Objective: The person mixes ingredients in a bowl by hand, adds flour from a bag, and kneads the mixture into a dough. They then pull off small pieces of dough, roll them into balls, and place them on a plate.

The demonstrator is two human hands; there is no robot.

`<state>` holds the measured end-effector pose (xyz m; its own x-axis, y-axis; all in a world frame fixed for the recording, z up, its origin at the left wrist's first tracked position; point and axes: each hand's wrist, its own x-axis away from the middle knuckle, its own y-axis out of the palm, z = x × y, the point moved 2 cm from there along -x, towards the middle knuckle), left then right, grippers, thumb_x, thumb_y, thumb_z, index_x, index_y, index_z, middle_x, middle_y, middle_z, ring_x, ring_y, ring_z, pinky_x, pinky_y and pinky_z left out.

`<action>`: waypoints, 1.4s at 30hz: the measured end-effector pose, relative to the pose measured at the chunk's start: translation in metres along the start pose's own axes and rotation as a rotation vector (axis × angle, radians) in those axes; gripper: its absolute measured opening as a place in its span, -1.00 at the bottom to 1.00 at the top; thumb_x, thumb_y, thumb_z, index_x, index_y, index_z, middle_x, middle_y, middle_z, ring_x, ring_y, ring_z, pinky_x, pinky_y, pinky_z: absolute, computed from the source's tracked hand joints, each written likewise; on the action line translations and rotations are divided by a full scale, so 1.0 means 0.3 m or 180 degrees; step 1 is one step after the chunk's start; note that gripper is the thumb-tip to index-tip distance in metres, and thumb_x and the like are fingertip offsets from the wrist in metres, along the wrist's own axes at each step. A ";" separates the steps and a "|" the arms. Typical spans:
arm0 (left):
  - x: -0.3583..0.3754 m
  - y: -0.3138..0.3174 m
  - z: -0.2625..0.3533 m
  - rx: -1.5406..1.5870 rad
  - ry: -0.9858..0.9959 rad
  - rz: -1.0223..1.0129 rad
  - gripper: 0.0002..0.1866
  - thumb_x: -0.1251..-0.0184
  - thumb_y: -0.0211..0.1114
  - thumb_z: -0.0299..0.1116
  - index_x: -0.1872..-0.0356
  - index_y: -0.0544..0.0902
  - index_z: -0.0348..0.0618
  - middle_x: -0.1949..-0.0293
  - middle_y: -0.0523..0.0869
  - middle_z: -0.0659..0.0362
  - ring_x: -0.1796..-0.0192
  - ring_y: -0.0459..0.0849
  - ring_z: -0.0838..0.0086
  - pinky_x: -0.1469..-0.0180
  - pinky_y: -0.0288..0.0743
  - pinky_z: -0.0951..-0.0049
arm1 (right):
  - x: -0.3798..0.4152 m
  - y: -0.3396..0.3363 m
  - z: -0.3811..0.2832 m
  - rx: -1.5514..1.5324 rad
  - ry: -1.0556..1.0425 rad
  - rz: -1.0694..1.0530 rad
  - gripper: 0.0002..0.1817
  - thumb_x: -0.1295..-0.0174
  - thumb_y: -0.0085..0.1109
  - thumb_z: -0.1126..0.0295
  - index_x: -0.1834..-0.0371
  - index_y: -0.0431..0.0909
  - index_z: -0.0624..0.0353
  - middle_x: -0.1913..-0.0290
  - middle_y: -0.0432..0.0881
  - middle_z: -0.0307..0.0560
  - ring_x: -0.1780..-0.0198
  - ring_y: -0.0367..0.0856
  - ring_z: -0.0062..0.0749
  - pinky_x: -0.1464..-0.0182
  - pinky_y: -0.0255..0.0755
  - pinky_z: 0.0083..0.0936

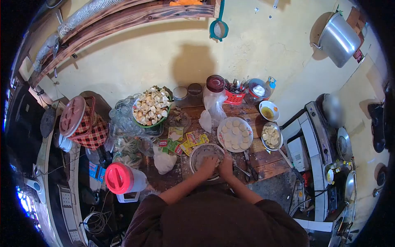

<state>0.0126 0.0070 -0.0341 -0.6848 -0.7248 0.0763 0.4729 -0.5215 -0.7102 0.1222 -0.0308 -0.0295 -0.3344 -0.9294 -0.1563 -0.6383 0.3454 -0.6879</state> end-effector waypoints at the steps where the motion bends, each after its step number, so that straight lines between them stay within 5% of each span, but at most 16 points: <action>1: 0.009 0.003 0.005 -0.0308 0.0035 0.0034 -0.44 0.06 0.31 -0.39 -0.02 0.32 -0.21 0.09 0.47 -0.16 0.00 0.43 -0.08 -0.03 0.32 0.06 | 0.001 -0.006 -0.009 -0.0086 0.0056 -0.0009 -0.35 0.09 0.07 0.58 -0.18 0.18 0.44 -0.01 0.39 0.40 -0.08 0.36 0.18 -0.11 0.23 -0.15; 6: -0.027 0.058 -0.111 -0.0809 0.0213 0.0190 -0.50 0.13 0.36 -0.33 0.08 0.46 -0.23 0.17 0.54 -0.14 0.10 0.53 0.02 -0.05 0.36 0.14 | 0.003 0.008 -0.011 -0.0258 -0.0040 0.0115 -0.36 0.09 0.04 0.61 -0.18 0.17 0.44 -0.05 0.38 0.40 -0.09 0.34 0.19 -0.14 0.22 -0.18; 8: -0.073 0.027 -0.154 -0.0273 0.0272 -0.0748 -0.63 0.08 0.32 -0.26 0.24 0.57 -0.26 0.28 0.62 -0.12 0.22 0.59 0.07 0.07 0.43 0.18 | 0.002 -0.002 -0.025 -0.0301 0.0068 0.0072 -0.34 0.11 0.02 0.66 -0.19 0.15 0.43 -0.03 0.39 0.39 -0.09 0.34 0.19 -0.16 0.21 -0.18; 11: -0.052 -0.183 -0.030 -0.0519 0.0034 -0.0795 -0.68 0.03 0.28 -0.18 0.39 0.64 -0.28 0.40 0.64 -0.10 0.29 0.62 0.06 0.14 0.46 0.20 | -0.010 0.012 -0.004 -0.0108 -0.0025 -0.0136 -0.32 0.13 0.02 0.69 -0.20 0.14 0.42 -0.04 0.39 0.37 -0.09 0.34 0.18 -0.16 0.20 -0.18; 15: -0.050 -0.256 0.058 -0.0030 -0.0335 0.0013 -0.61 -0.07 0.17 -0.08 0.42 0.65 -0.29 0.44 0.64 -0.12 0.29 0.63 0.04 0.14 0.45 0.17 | -0.014 0.012 -0.021 -0.0086 0.0212 -0.0334 -0.32 0.13 0.03 0.69 -0.20 0.14 0.40 -0.02 0.39 0.36 -0.09 0.35 0.19 -0.15 0.21 -0.18; 17: -0.080 -0.126 0.009 0.1249 -0.1685 0.0285 -0.53 -0.21 0.03 -0.02 0.36 0.62 -0.31 0.46 0.63 -0.13 0.32 0.63 0.06 0.20 0.44 0.14 | -0.013 0.020 -0.009 -0.0025 -0.0122 -0.0192 -0.33 0.12 0.04 0.68 -0.20 0.15 0.39 -0.02 0.40 0.35 -0.08 0.35 0.20 -0.15 0.20 -0.16; 20: -0.266 0.579 -0.584 0.0198 -0.0816 0.0391 -0.43 -0.31 -0.15 0.05 0.34 0.59 -0.32 0.53 0.62 -0.05 0.46 0.61 0.17 0.35 0.42 0.19 | -0.014 0.015 -0.025 -0.0123 -0.0061 -0.0215 -0.31 0.12 -0.03 0.69 -0.23 0.12 0.36 -0.06 0.37 0.32 -0.08 0.31 0.17 -0.14 0.19 -0.16; 21: -0.201 0.449 -0.482 0.0202 -0.0799 0.0387 -0.43 -0.31 -0.15 0.05 0.34 0.59 -0.32 0.53 0.62 -0.05 0.46 0.61 0.17 0.35 0.42 0.19 | -0.017 0.015 -0.017 -0.0113 -0.0058 -0.0201 -0.31 0.12 -0.03 0.69 -0.23 0.12 0.36 -0.06 0.37 0.32 -0.08 0.31 0.17 -0.14 0.19 -0.16; 23: -0.134 0.097 -0.149 0.2986 -0.2342 -0.0396 -0.38 -0.33 -0.31 0.16 0.36 0.51 -0.21 0.57 0.47 0.08 0.68 0.35 0.36 0.64 0.17 0.32 | -0.019 0.031 0.008 -0.0119 -0.0111 -0.0255 -0.31 0.12 -0.03 0.69 -0.23 0.12 0.35 -0.04 0.38 0.31 -0.08 0.31 0.17 -0.13 0.20 -0.16; 26: -0.119 -0.124 0.008 0.3014 -0.2081 -0.0275 -0.40 -0.35 -0.37 0.14 0.40 0.49 -0.15 0.64 0.32 0.19 0.72 0.15 0.45 0.70 -0.01 0.41 | -0.009 0.016 -0.017 0.0088 -0.0146 -0.0197 -0.34 0.11 -0.05 0.68 -0.22 0.15 0.35 -0.01 0.41 0.31 -0.06 0.33 0.16 -0.12 0.22 -0.16; 30: -0.149 0.056 -0.130 0.2967 -0.1964 -0.0264 -0.40 -0.37 -0.38 0.09 0.30 0.52 -0.19 0.56 0.47 0.10 0.65 0.36 0.35 0.61 0.23 0.37 | -0.022 0.016 -0.025 -0.0162 -0.0033 -0.0222 -0.38 0.08 -0.01 0.66 -0.18 0.17 0.41 -0.01 0.41 0.38 -0.09 0.34 0.20 -0.16 0.20 -0.19; 32: -0.134 0.264 -0.285 0.0093 -0.0753 0.0420 -0.38 -0.38 -0.33 0.04 0.19 0.60 -0.27 0.53 0.60 0.03 0.47 0.54 0.24 0.25 0.44 0.24 | -0.019 0.012 -0.037 -0.0184 -0.0047 -0.0182 -0.36 0.06 0.01 0.61 -0.21 0.16 0.35 0.02 0.43 0.29 -0.03 0.37 0.15 -0.10 0.24 -0.17; 36: -0.132 0.260 -0.295 0.1147 -0.1688 -0.0336 -0.35 -0.37 -0.35 0.06 0.09 0.59 -0.27 0.48 0.63 0.00 0.38 0.57 0.14 0.07 0.40 0.19 | -0.017 0.027 -0.019 -0.0375 -0.0085 -0.0134 -0.35 0.04 0.05 0.57 -0.22 0.15 0.34 0.02 0.42 0.29 -0.03 0.37 0.15 -0.10 0.24 -0.17; 38: -0.105 0.161 -0.155 0.3006 -0.2308 0.0447 -0.33 -0.35 -0.35 0.12 0.37 0.63 -0.19 0.64 0.55 0.10 0.58 0.50 0.26 0.39 0.44 0.24 | -0.020 0.029 -0.001 -0.0142 0.0024 -0.0278 -0.35 0.06 0.05 0.59 -0.22 0.15 0.34 0.01 0.43 0.29 -0.04 0.37 0.14 -0.10 0.25 -0.17; 39: -0.109 0.073 -0.103 0.3007 -0.2283 0.0458 -0.33 -0.35 -0.35 0.12 0.37 0.63 -0.19 0.64 0.55 0.10 0.58 0.50 0.26 0.39 0.44 0.24 | -0.030 0.020 -0.010 -0.0137 0.0004 -0.0261 -0.35 0.06 0.05 0.59 -0.22 0.15 0.34 0.01 0.43 0.29 -0.04 0.37 0.14 -0.10 0.25 -0.17; 42: -0.116 -0.119 -0.006 0.3152 -0.2236 -0.0547 -0.39 -0.33 -0.34 0.13 0.74 0.41 -0.03 0.73 0.43 0.22 0.72 0.32 0.42 0.65 0.19 0.45 | -0.012 0.013 -0.028 -0.0036 0.0100 -0.0371 -0.35 0.07 0.02 0.62 -0.22 0.15 0.35 0.01 0.42 0.29 -0.06 0.36 0.13 -0.10 0.25 -0.17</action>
<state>0.0184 0.0517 -0.0128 -0.4770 -0.5383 0.6948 0.8329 -0.5293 0.1617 0.1153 -0.0251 -0.0257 -0.2789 -0.9588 -0.0532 -0.6818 0.2368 -0.6921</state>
